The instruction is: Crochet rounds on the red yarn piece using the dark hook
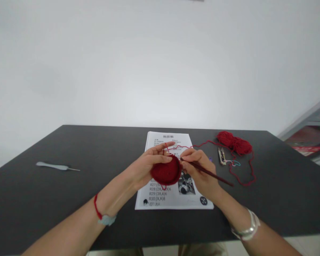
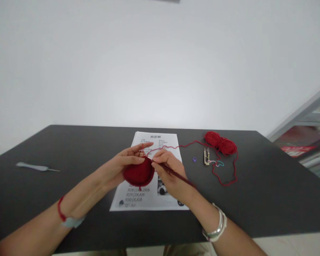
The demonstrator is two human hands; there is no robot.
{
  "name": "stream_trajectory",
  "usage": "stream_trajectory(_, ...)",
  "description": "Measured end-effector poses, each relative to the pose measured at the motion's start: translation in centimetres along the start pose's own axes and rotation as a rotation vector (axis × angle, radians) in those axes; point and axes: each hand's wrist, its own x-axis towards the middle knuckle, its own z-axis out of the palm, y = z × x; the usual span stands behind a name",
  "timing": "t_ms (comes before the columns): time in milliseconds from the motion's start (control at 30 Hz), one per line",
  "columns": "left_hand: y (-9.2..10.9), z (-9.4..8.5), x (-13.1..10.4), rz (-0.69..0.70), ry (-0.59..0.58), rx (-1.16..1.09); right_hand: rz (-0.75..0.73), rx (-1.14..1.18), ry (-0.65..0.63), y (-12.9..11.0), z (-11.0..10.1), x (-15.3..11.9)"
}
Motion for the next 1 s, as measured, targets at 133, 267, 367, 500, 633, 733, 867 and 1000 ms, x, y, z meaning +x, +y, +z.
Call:
stream_trajectory(133, 0.9, -0.9, 0.2, 0.057, -0.063, 0.046, 0.151, 0.219, 0.029, -0.4, -0.4, 0.4)
stream_trajectory(267, 1.5, -1.5, 0.1, 0.033, -0.158, 0.101, 0.208, 0.284, 0.009, -0.8, -0.9, 0.7)
stream_trajectory(367, 1.9, -1.5, -0.2, -0.018, -0.215, 0.138, 0.258, 0.345, -0.017, -1.1, -1.2, 0.9)
stream_trajectory(500, 2.5, -1.7, -0.3, -0.073, -0.286, 0.192, 0.276, 0.31, -0.071, -1.4, -1.8, 1.2)
stream_trajectory(633, 2.9, -2.0, -0.4, -0.107, -0.29, 0.271, 0.335, 0.392, -0.145, -1.7, -2.3, 1.4)
stream_trajectory(733, 2.8, -2.0, -0.5, -0.118, -0.31, 0.298, 0.411, 0.538, -0.149, -1.9, -2.2, 1.7)
stream_trajectory(867, 1.5, -1.1, -0.3, 0.078, -0.228, 0.34, 0.552, 0.693, -0.031, -2.1, -1.3, 2.1)
stream_trajectory(1000, 0.0, -0.3, -0.1, 0.347, -0.036, 0.362, 0.564, 0.67, 0.092, -2.1, -0.3, 2.0)
